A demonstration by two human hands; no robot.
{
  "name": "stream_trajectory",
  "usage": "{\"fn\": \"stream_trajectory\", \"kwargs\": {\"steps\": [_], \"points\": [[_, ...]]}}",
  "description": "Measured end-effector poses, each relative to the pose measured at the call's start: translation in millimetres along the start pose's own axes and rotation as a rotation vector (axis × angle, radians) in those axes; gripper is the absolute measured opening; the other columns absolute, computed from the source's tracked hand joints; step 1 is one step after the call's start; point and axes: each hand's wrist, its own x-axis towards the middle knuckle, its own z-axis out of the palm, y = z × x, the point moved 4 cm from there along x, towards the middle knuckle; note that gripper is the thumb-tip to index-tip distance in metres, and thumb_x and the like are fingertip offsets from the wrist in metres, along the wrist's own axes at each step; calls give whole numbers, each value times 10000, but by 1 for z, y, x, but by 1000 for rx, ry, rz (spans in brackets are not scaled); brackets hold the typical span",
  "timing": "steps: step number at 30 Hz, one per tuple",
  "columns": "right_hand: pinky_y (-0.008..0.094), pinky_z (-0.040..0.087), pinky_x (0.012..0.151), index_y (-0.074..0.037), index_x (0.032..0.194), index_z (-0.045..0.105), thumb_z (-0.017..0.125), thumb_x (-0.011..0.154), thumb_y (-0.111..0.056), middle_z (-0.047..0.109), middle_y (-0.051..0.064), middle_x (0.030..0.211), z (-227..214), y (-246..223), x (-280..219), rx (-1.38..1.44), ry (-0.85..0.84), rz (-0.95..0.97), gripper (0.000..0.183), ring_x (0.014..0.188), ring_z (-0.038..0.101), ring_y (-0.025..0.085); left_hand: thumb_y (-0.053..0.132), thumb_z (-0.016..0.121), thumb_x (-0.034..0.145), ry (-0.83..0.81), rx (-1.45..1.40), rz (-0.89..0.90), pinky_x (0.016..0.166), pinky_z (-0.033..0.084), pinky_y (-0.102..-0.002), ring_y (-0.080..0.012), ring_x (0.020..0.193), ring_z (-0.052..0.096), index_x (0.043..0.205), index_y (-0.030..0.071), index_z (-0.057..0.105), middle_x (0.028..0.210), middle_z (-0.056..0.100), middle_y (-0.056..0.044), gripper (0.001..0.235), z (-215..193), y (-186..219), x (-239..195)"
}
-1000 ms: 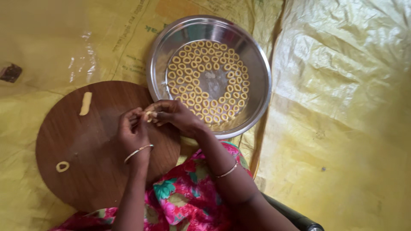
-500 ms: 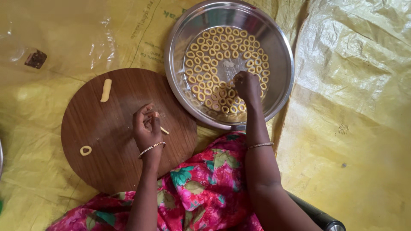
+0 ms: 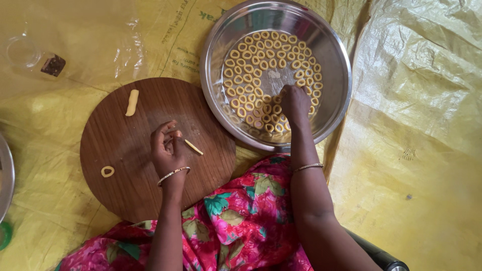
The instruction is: The person rolls small pieces of yellow dough into thin ropes on a wooden board, then joins the ends to form small rings. The finished rings are placed into a large metal tray. The process is repeated continuously.
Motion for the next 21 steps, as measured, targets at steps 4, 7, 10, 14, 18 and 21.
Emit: {"fn": "stream_trajectory", "kwargs": {"steps": [4, 7, 10, 14, 18, 21], "points": [[470, 522, 814, -132, 939, 742, 628, 849, -58, 740, 71, 969, -5, -3, -1, 14, 16, -6, 163, 1023, 623, 350, 51, 617, 1050, 9, -17, -49, 973, 538, -322, -156, 1097, 615, 1325, 37, 592, 1335, 578, -79, 276, -7, 2, 1], [462, 527, 840, -149, 920, 742, 633, 875, -70, 732, 60, 986, -6, -7, -2, 37, -14, 9, 142, 1045, 611, 344, 57, 619, 1047, 16, 7, -49, 966, 540, -320, -148, 1086, 618, 1322, 44, 601, 1329, 582, -74, 276, -12, 5, 2], [491, 519, 808, -130, 989, 722, 601, 875, -15, 728, 73, 1033, -5, -6, -5, 24, 6, 16, 202, 1064, 605, 346, 63, 625, 1048, 21, -12, -41, 980, 538, -314, -143, 1087, 618, 1326, 47, 599, 1323, 589, -67, 280, -15, 4, 2], [520, 517, 843, -109, 1012, 715, 638, 828, -56, 719, 126, 1023, 8, 1, -3, 13, 63, -45, 206, 1032, 621, 396, 64, 630, 1035, 27, -51, -39, 968, 533, -303, -144, 1114, 626, 1312, 47, 597, 1313, 601, -68, 279, -25, -2, 7], [593, 517, 761, -97, 1014, 724, 619, 985, -153, 717, 184, 1029, 27, 11, 3, -12, -32, -1, 123, 1009, 644, 462, 81, 650, 1023, 53, 34, -66, 959, 546, -293, -138, 1093, 666, 1256, 40, 632, 1273, 685, -76, 238, -73, -18, 23], [565, 541, 764, -66, 1003, 724, 688, 905, -242, 718, 215, 984, 22, 15, 4, -74, -43, -35, 205, 938, 667, 459, 96, 663, 1010, 123, 317, -101, 932, 562, -319, -178, 1054, 700, 1220, 39, 666, 1154, 697, -105, 217, -135, -32, 23]]}}
